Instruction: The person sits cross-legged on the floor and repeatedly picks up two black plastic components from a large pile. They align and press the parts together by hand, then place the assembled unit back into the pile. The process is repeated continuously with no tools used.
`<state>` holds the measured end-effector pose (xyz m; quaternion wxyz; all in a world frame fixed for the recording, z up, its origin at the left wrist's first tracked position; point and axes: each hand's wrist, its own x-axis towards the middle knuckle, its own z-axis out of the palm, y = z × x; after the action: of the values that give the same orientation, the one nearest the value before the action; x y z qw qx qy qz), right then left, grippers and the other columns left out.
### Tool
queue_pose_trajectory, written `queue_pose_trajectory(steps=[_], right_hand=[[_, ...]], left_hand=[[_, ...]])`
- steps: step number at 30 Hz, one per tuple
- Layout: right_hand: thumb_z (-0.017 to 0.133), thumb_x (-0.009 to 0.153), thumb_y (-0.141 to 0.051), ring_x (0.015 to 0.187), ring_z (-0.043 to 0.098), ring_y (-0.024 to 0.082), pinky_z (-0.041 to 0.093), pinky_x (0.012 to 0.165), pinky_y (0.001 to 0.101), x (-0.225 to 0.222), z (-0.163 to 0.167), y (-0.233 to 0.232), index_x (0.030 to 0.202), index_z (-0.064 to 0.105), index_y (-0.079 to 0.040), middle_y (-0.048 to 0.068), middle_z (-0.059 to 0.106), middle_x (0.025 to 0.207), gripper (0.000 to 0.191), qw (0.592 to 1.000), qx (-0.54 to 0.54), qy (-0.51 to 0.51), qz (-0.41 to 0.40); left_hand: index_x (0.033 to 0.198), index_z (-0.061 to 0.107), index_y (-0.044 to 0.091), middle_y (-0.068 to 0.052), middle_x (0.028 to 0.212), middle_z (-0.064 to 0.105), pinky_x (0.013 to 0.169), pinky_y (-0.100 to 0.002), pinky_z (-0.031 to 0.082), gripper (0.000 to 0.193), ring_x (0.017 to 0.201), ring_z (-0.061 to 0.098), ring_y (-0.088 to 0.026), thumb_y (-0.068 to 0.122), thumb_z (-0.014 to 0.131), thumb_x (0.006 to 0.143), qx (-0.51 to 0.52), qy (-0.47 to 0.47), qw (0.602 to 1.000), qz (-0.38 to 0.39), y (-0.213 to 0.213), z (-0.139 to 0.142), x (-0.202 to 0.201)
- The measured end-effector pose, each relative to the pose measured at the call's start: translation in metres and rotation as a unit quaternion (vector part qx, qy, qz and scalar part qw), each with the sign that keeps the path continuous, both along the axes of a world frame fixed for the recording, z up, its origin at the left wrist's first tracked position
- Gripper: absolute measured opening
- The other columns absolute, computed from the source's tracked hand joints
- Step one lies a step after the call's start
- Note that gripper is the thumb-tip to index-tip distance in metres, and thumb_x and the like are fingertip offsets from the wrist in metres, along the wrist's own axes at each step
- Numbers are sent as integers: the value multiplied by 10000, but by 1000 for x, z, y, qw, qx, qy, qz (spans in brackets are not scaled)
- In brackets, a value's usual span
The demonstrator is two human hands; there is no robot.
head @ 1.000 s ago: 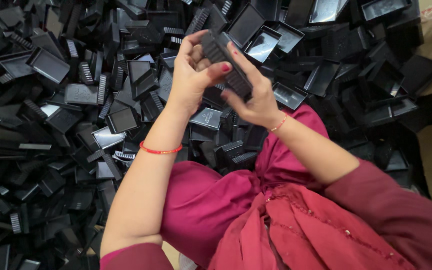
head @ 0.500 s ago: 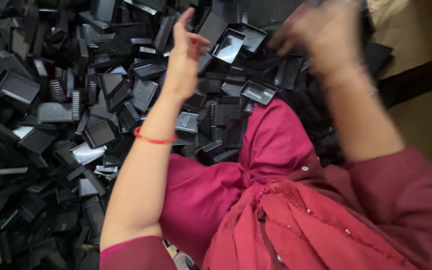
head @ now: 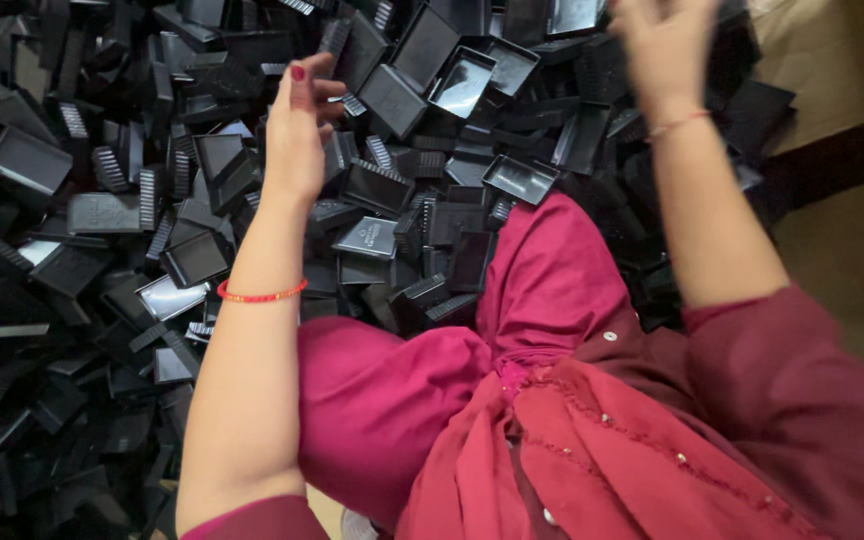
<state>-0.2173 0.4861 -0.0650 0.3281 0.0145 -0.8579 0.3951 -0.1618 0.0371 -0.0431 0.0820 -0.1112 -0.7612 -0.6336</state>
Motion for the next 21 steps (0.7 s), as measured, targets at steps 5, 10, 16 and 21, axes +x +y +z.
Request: queue_pose_trajectory(steps=[5,10,16,21], right_hand=[[729,927,-309,1336,378,534,313,1051,652,-49,-20,-56,1426,601,-21,383,411,1483,591,976,209,-41,43],[581,930,-523,1449,168,575,-13,990,897,-77,-18,-55,1289,681,-161,293,397,1523,519,906,284,-303,-80],[752,919,-336,1105,620,433,142,1101,710,-62,-37,-46,1220,721,-9,241,708,1096,445,957,247,-119,-91],[703,976,-50,899,764,323,599,797,373,-6,-9,-117,1066,747,18,192,759,1025,121,974,98,101,177]], left_hand=[[1347,639,88,-17,1114,695,817,-262,480,617,970,618,-107,582,397,1068,-34,-17,999,-1,-20,-4,18],[1303,661,76,-23,1073,712,805,-245,489,470,945,621,-96,455,503,1074,-27,-63,997,18,-34,-17,23],[1306,660,86,-32,1118,705,827,-254,493,446,972,615,-98,444,534,1070,0,-81,997,-14,-20,-36,6],[1461,510,153,-17,1253,626,808,-323,462,577,1036,583,-129,536,562,1033,87,-185,979,-18,19,-33,-16]])
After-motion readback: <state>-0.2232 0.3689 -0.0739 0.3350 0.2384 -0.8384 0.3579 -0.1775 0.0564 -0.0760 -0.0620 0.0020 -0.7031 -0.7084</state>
